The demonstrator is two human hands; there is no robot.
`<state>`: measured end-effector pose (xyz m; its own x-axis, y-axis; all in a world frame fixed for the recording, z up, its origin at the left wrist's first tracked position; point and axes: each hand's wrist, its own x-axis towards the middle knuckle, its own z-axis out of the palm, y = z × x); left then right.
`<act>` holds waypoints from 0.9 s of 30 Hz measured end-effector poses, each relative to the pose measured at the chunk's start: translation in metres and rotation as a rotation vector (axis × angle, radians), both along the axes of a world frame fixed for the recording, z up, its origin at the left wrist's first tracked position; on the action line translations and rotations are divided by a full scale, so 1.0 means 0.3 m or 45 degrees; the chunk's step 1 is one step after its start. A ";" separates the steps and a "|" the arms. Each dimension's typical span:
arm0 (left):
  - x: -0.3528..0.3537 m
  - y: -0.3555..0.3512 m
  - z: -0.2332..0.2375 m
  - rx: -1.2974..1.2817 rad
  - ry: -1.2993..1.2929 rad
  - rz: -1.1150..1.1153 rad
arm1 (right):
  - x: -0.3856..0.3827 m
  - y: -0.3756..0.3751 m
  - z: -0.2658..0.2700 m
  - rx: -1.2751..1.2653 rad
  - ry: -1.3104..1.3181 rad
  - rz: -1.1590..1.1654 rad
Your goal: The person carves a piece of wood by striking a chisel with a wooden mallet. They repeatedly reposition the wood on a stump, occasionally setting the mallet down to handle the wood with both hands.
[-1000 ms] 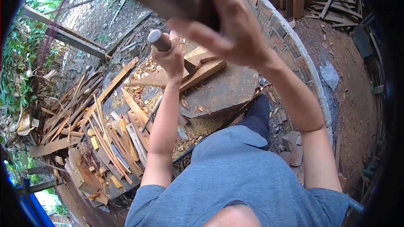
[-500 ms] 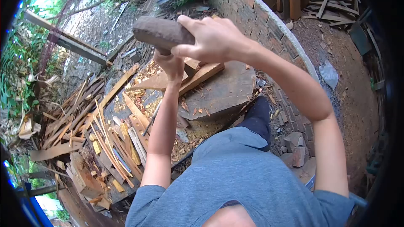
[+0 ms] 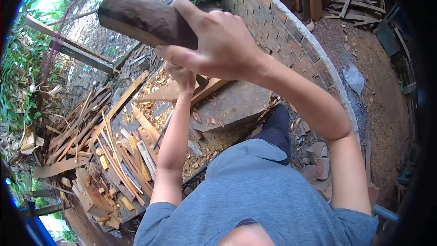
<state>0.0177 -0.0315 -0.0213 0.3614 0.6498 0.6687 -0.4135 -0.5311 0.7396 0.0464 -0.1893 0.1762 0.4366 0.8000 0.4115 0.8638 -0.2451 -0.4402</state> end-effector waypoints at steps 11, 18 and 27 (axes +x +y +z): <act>-0.123 0.076 0.193 -0.710 -0.104 -0.438 | 0.221 -0.001 -0.483 0.025 1.107 -0.236; -0.050 0.037 0.207 -0.701 -0.245 -0.243 | 0.196 -0.086 -0.729 -0.585 0.636 -0.581; 0.032 0.021 0.168 -0.705 -0.217 -0.127 | 0.181 -0.087 -0.724 -0.668 0.444 -0.558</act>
